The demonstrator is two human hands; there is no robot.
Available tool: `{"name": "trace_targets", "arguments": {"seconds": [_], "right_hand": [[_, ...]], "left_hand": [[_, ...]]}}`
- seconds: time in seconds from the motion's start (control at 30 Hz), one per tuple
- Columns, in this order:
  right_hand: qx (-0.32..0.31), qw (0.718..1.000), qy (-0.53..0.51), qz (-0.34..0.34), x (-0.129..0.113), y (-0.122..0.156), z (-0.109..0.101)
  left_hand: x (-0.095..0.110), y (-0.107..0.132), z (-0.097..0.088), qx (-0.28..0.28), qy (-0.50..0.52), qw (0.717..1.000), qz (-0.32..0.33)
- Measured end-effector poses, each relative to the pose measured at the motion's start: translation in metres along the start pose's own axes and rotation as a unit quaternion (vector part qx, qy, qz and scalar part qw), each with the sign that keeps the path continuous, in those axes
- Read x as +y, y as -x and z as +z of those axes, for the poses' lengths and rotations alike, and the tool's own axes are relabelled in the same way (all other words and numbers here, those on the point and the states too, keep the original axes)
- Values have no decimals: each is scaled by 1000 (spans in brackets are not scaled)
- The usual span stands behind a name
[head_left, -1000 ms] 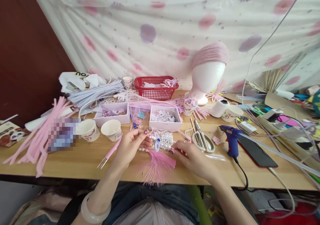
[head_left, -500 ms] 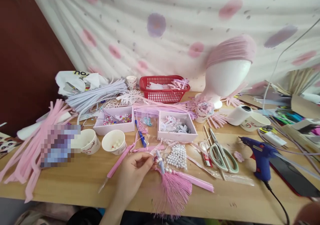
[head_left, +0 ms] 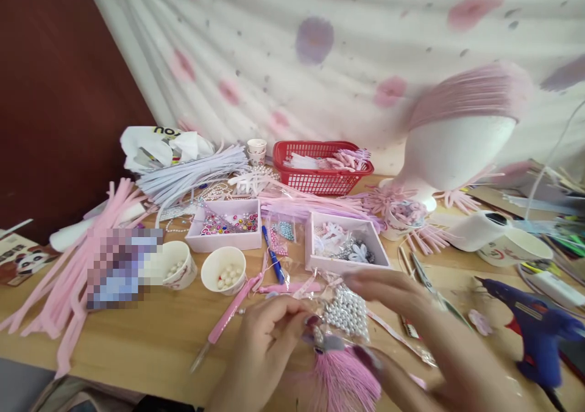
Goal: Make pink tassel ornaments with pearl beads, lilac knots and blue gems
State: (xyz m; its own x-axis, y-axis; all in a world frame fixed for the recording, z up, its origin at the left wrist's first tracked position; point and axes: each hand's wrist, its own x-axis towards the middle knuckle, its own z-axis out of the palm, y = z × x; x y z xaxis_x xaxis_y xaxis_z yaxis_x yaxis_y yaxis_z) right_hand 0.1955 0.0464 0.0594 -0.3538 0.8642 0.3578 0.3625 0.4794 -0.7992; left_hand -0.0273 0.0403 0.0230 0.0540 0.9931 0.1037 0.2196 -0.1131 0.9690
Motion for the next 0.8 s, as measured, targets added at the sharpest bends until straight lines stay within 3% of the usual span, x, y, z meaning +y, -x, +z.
{"name": "trace_targets", "arguments": {"seconds": [0.07, 0.2, 0.33, 0.5, 0.6, 0.8], "right_hand": [[-38, 999, 26, 5, 9, -14, 12], [-124, 986, -91, 66, 25, -24, 32], [-137, 976, -139, 92, 26, -25, 36], [-155, 973, -145, 92, 26, -23, 32], [-167, 974, -125, 90, 29, -21, 30], [-156, 971, -134, 119, 22, -20, 29]], "left_hand": [[5, -1, 2, 9, -2, 1000, 29], [14, -5, 6, 28, -71, 991, 109], [16, -7, 7, 40, -135, 975, 171], [17, -9, 6, 1, -235, 948, 214], [24, -10, 3, -51, -265, 948, 167], [35, -11, -6, -163, -178, 970, -30]]}}
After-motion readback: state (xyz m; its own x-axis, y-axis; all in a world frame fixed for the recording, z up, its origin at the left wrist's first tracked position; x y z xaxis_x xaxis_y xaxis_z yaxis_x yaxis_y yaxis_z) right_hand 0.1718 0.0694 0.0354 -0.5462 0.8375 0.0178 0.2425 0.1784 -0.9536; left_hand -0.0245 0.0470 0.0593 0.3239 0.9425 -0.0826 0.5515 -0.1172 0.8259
